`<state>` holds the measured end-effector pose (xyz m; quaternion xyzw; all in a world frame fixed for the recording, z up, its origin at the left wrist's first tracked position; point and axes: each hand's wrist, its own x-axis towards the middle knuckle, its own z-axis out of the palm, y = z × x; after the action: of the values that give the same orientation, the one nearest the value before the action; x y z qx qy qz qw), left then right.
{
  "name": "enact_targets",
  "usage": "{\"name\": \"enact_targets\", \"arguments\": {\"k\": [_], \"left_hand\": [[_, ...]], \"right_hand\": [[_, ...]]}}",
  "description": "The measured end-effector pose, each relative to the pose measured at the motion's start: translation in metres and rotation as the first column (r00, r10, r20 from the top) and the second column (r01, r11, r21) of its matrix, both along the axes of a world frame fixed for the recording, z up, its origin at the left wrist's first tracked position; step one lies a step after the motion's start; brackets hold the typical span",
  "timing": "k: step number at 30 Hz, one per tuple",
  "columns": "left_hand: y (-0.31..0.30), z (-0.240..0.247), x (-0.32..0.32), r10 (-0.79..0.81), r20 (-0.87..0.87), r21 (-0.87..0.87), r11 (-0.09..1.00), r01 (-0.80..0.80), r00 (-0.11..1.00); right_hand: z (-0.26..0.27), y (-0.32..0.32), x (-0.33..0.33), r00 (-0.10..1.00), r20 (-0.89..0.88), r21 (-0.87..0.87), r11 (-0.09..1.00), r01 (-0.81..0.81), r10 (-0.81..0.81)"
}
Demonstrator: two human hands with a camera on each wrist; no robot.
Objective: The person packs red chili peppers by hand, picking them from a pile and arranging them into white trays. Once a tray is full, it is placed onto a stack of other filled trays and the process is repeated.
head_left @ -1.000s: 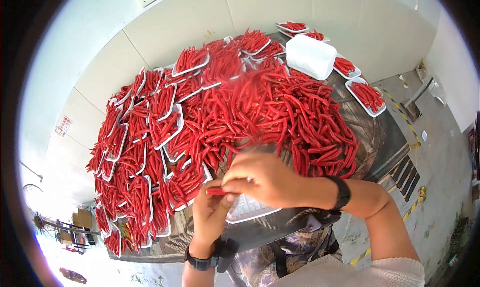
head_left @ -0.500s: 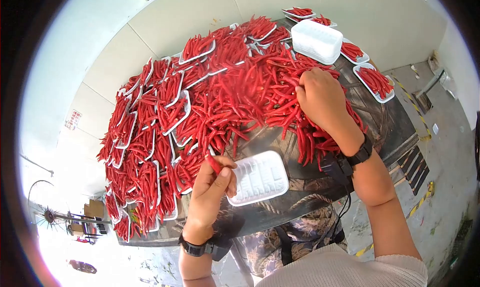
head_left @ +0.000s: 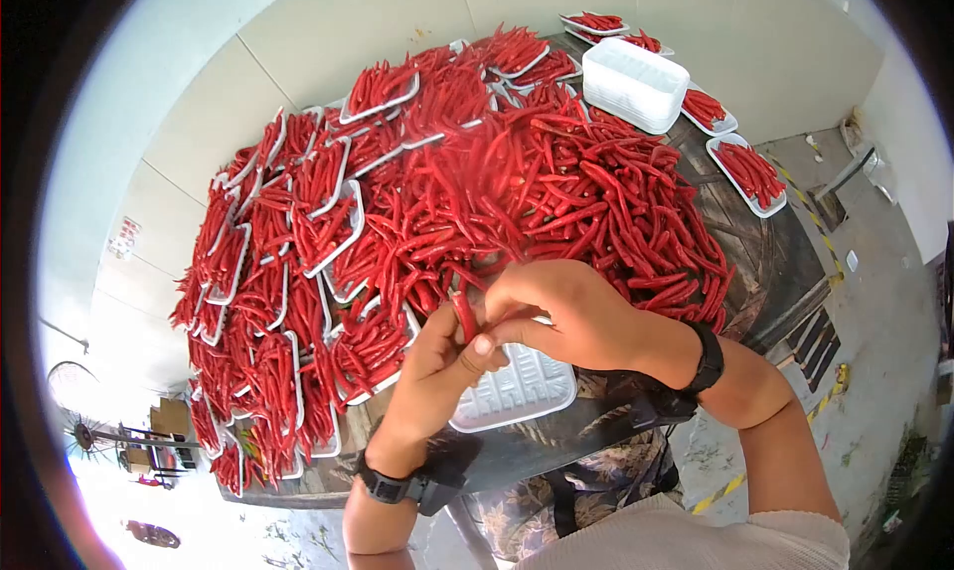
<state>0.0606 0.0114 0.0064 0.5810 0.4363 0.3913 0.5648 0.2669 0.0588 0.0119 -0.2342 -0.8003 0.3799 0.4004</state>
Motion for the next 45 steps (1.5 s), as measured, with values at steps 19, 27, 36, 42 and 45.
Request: {"name": "enact_targets", "arguments": {"k": [19, 27, 36, 42, 45], "left_hand": [[0.004, -0.019, -0.009, 0.053, 0.391, -0.246, 0.968, 0.049, 0.919], [0.004, -0.016, -0.011, 0.02, 0.369, -0.21, 0.976, 0.062, 0.929], [0.003, -0.008, -0.006, -0.095, 0.206, -0.158, 0.979, 0.129, 0.974], [0.0, -0.001, -0.003, 0.159, 0.236, -0.294, 0.952, -0.085, 0.959], [0.002, -0.008, -0.009, 0.236, 0.319, -0.284, 0.948, -0.145, 0.918]], "right_hand": [[-0.003, 0.043, 0.053, 0.495, 0.395, 0.672, 0.611, 0.419, -0.774], [0.003, 0.04, 0.038, 0.658, 0.243, 0.587, 0.648, 0.485, -0.713], [0.01, 0.005, 0.003, 0.986, 0.143, 0.086, 0.994, 0.072, -0.084], [0.007, -0.003, -0.005, 0.959, -0.071, 0.291, 0.914, 0.282, -0.273], [0.008, -0.003, -0.004, 0.92, -0.16, 0.503, 0.773, 0.388, -0.357]]}}
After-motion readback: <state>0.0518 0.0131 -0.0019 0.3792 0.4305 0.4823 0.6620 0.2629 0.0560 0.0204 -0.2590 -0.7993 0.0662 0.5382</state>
